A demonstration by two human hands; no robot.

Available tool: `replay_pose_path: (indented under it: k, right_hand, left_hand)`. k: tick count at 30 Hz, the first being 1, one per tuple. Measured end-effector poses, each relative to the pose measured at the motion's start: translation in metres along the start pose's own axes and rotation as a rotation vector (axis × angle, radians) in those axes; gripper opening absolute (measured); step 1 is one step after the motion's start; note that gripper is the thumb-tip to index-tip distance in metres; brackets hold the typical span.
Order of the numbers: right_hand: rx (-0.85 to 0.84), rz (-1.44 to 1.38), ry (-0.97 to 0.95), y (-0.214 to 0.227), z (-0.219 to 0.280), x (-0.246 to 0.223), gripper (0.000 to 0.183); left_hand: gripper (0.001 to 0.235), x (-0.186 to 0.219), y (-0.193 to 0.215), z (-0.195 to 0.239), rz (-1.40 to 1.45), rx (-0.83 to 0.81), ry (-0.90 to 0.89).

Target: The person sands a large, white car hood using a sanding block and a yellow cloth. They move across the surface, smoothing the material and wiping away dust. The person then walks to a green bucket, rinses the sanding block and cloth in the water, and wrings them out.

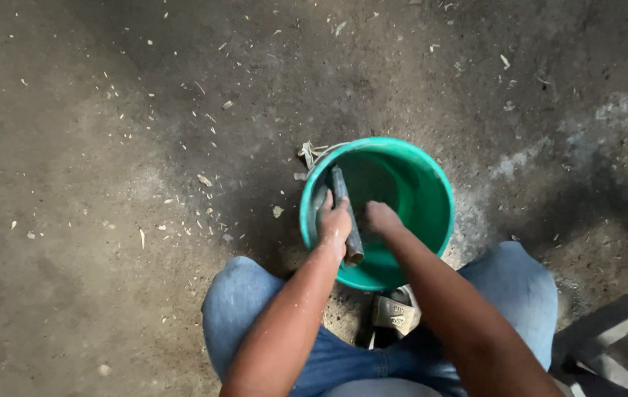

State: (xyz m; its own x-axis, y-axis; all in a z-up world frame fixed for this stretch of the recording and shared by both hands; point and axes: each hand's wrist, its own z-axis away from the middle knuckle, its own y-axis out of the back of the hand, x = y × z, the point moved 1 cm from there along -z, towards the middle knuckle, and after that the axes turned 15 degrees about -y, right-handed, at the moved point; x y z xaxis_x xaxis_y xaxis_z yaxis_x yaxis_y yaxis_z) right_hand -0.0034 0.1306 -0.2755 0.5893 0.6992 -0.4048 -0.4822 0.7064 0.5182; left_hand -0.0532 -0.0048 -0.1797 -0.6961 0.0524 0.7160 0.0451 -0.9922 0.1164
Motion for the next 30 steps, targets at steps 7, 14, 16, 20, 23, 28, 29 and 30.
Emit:
replay_pose_path:
  k: [7, 14, 16, 20, 23, 28, 29, 30]
  right_hand:
    - [-0.113, -0.465, 0.089, 0.205, 0.188, -0.088, 0.032]
    - [-0.050, -1.144, -0.061, 0.182, 0.173, -0.083, 0.031]
    - [-0.016, -1.197, -0.230, 0.144, 0.146, -0.097, 0.038]
    - [-0.097, -1.344, -0.054, 0.072, 0.079, -0.093, 0.042]
    - [-0.057, -1.393, -0.082, 0.036, 0.012, -0.054, 0.033]
    - [0.247, -0.771, -0.408, -0.031, -0.078, 0.040, 0.035]
    - [0.287, -0.352, -0.305, -0.060, -0.099, 0.070, 0.035]
    - [0.317, 0.065, -0.196, -0.090, -0.120, 0.099, 0.035]
  left_hand:
    - [0.063, -0.029, 0.001, -0.030, -0.071, 0.004, -0.066]
    - [0.041, -0.026, 0.003, -0.030, 0.627, -0.300, -0.045]
    - [0.040, -0.025, 0.000, -0.023, 0.550, -0.246, -0.064]
    - [0.038, -0.020, -0.008, -0.006, 0.345, -0.123, -0.099]
    - [0.038, 0.002, -0.005, 0.009, 0.263, -0.098, -0.131]
    - [0.047, 0.014, 0.000, 0.017, 0.366, -0.148, -0.031]
    - [0.050, 0.010, 0.001, 0.016, 0.320, -0.125, -0.018]
    - [0.053, 0.006, 0.002, 0.016, 0.274, -0.102, -0.004]
